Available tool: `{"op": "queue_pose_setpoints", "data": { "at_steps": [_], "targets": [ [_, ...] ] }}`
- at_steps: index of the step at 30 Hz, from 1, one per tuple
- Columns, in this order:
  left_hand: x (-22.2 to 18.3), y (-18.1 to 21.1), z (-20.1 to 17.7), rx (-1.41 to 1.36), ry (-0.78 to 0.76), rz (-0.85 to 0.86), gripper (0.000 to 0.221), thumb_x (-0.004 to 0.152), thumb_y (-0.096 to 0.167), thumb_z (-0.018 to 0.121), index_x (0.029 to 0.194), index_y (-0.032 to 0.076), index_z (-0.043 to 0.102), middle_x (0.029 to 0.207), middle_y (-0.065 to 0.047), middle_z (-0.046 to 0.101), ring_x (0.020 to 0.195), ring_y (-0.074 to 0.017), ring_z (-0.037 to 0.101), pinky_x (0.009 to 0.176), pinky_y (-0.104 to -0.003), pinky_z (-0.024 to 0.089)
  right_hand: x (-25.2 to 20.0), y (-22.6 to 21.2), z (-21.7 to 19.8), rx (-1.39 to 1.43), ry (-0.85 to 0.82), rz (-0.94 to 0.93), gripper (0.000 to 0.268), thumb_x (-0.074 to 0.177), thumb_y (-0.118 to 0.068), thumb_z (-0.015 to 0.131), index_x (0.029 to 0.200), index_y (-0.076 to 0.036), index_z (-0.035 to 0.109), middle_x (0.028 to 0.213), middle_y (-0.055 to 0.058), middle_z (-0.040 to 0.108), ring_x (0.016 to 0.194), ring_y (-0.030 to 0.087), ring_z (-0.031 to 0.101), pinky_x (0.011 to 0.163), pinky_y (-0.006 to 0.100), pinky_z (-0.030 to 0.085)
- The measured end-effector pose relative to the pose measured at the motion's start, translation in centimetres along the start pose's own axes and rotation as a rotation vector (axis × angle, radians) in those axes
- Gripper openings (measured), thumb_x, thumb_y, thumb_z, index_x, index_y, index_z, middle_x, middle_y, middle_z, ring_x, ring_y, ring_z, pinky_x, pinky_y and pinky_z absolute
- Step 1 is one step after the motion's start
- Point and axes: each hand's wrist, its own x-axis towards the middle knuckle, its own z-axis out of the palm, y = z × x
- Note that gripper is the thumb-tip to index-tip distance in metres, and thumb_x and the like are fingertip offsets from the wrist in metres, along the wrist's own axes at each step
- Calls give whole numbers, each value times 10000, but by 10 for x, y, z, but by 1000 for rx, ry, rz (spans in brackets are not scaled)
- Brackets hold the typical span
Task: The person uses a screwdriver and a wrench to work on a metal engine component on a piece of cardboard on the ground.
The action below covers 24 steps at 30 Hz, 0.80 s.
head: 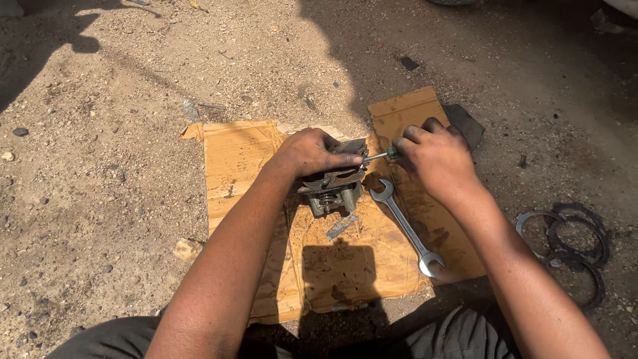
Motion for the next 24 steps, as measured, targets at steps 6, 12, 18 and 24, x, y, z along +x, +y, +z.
{"op": "queue_pose_setpoints", "data": {
  "at_steps": [6, 12, 18, 24],
  "targets": [
    [-4, 5, 3, 213, 28, 26, 966, 704, 934, 487, 1032, 81, 801, 952, -164, 763, 949, -295, 746, 853, -461, 603, 1, 1, 11, 69, 34, -23, 387, 752, -293, 802, 1120, -177, 772, 1096, -8, 714, 996, 237, 640, 821, 396, 538],
    [0, 16, -1, 251, -11, -13, 935, 727, 908, 502, 1049, 80, 792, 985, -149, 767, 951, -273, 756, 886, -429, 590, 10, 19, 74, 558, 115, 36, 341, 854, -338, 808, 1128, -137, 783, 1046, 44, 723, 1021, 267, 631, 893, 428, 503],
    [-2, 8, 1, 269, 35, 25, 935, 715, 908, 522, 1033, 74, 800, 991, -148, 769, 962, -282, 739, 888, -441, 576, 16, 26, 91, 674, 51, 17, 342, 853, -356, 780, 1119, -142, 784, 1046, 63, 736, 1041, 294, 629, 909, 437, 492],
    [0, 12, -2, 234, -7, -4, 929, 689, 911, 527, 1019, 87, 803, 968, -160, 791, 937, -286, 766, 883, -432, 590, 8, 11, 20, 245, 147, -51, 319, 838, -377, 740, 1073, -170, 800, 1051, 58, 739, 1072, 335, 625, 958, 497, 454]
  ]
}}
